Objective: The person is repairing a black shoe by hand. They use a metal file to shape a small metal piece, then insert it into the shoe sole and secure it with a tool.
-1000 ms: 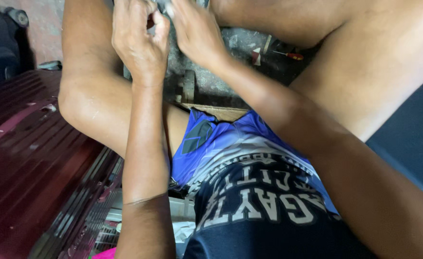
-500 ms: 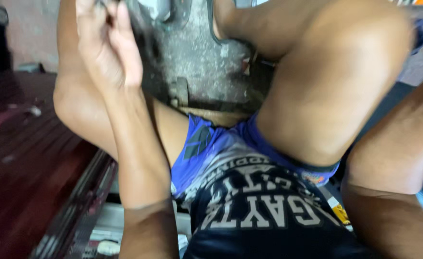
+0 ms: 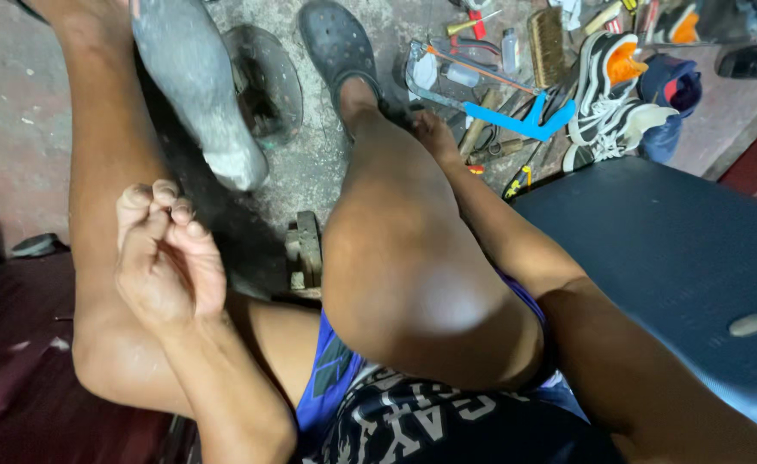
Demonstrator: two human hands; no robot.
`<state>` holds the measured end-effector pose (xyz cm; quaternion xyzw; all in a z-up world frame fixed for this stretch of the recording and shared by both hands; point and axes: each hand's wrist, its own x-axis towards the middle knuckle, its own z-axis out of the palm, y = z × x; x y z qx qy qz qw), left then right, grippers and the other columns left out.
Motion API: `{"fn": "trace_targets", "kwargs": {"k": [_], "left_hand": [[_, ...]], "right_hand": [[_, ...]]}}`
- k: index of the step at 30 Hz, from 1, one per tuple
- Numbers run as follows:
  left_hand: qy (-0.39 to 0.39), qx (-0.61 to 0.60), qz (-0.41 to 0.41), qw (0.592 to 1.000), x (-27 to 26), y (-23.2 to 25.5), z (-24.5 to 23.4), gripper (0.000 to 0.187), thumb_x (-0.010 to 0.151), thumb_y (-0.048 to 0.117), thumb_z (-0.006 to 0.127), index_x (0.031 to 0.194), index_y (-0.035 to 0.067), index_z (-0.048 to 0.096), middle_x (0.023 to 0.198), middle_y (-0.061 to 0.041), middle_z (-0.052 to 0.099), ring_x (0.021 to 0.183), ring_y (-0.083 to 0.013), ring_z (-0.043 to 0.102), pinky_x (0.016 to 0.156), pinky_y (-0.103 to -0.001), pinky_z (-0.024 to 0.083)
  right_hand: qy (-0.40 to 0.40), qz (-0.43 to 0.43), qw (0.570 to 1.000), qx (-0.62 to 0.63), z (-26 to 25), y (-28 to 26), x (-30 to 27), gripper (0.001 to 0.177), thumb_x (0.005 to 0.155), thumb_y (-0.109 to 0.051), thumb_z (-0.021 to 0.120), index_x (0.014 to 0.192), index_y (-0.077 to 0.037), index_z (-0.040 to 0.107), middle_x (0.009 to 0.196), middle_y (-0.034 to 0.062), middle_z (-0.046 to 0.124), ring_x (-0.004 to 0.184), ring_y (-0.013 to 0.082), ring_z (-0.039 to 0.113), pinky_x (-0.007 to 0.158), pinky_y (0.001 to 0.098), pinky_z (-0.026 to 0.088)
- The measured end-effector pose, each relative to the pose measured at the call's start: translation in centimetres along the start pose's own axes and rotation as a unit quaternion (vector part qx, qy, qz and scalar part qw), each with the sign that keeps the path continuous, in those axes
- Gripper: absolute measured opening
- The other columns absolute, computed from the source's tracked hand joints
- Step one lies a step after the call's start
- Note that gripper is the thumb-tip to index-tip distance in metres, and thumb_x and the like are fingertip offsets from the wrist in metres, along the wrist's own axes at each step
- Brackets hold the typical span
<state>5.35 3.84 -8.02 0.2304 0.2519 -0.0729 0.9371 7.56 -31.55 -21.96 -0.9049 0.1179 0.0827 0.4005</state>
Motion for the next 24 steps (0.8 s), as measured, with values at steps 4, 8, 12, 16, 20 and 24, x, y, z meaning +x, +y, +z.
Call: {"fn": "trace_targets", "kwargs": {"k": [4,8,12,16,20,24], "left_hand": [[0.081,0.071,0.008,0.994,1.1,-0.1,2.1,0.019,0.106,-0.008,0.045,0.121,0.000,0.053,0.110,-0.016,0.062,0.095,-0.0227,0.070,0.083,-0.029,0.061],[0.102,0.100,0.011,0.990,1.3,-0.9,3.1,0.015,0.112,0.004,0.050,0.127,0.001,0.055,0.104,-0.016,0.066,0.081,-0.0179,0.068,0.069,-0.025,0.058],[0.026,0.111,0.005,0.993,0.8,-1.4,2.8,0.025,0.122,0.023,0.048,0.127,0.000,0.056,0.086,-0.011,0.062,0.062,-0.0116,0.057,0.052,-0.021,0.049],[0.090,0.130,0.015,0.987,-0.3,-1.8,3.2,0.040,0.124,0.037,0.043,0.113,-0.001,0.051,0.074,-0.006,0.056,0.052,-0.0105,0.046,0.042,-0.020,0.038],[0.073,0.348,0.034,0.934,1.1,-3.1,6.2,0.044,0.114,0.037,0.049,0.138,-0.001,0.049,0.067,-0.002,0.053,0.048,-0.0090,0.043,0.042,-0.021,0.037],[0.014,0.463,0.036,0.886,0.4,-5.1,10.9,0.064,0.110,0.032,0.046,0.158,-0.003,0.022,0.087,-0.009,0.065,0.066,-0.0154,0.061,0.058,-0.025,0.054]], "right_hand": [[0.057,-0.145,0.970,-0.186,1.9,3.8,-0.1,0.046,0.082,-0.021,0.078,0.120,0.000,0.064,0.109,0.0261,0.067,0.096,0.0460,0.063,0.081,0.0506,0.052],[0.010,0.006,0.999,-0.034,2.9,8.5,1.7,0.032,0.096,-0.010,0.060,0.127,-0.005,0.065,0.101,0.0187,0.070,0.085,0.0320,0.069,0.073,0.0422,0.055],[-0.026,0.057,0.974,0.217,3.1,11.8,6.1,0.022,0.107,-0.010,0.056,0.127,-0.004,0.066,0.096,0.0087,0.070,0.075,0.0170,0.067,0.067,0.0325,0.056],[0.010,0.017,0.962,0.272,1.6,7.9,10.3,0.016,0.115,-0.011,0.055,0.125,-0.004,0.065,0.082,0.0031,0.063,0.069,0.0132,0.062,0.064,0.0283,0.053],[-0.141,-0.074,0.926,0.343,-4.4,-4.0,9.4,0.016,0.115,-0.011,0.056,0.128,-0.002,0.061,0.105,0.0055,0.065,0.081,0.0139,0.064,0.073,0.0284,0.055],[-0.325,-0.327,0.844,0.275,-10.8,-15.0,7.8,0.024,0.105,-0.011,0.072,0.127,-0.003,0.067,0.110,0.0092,0.066,0.097,0.0182,0.067,0.085,0.0302,0.055]]}}
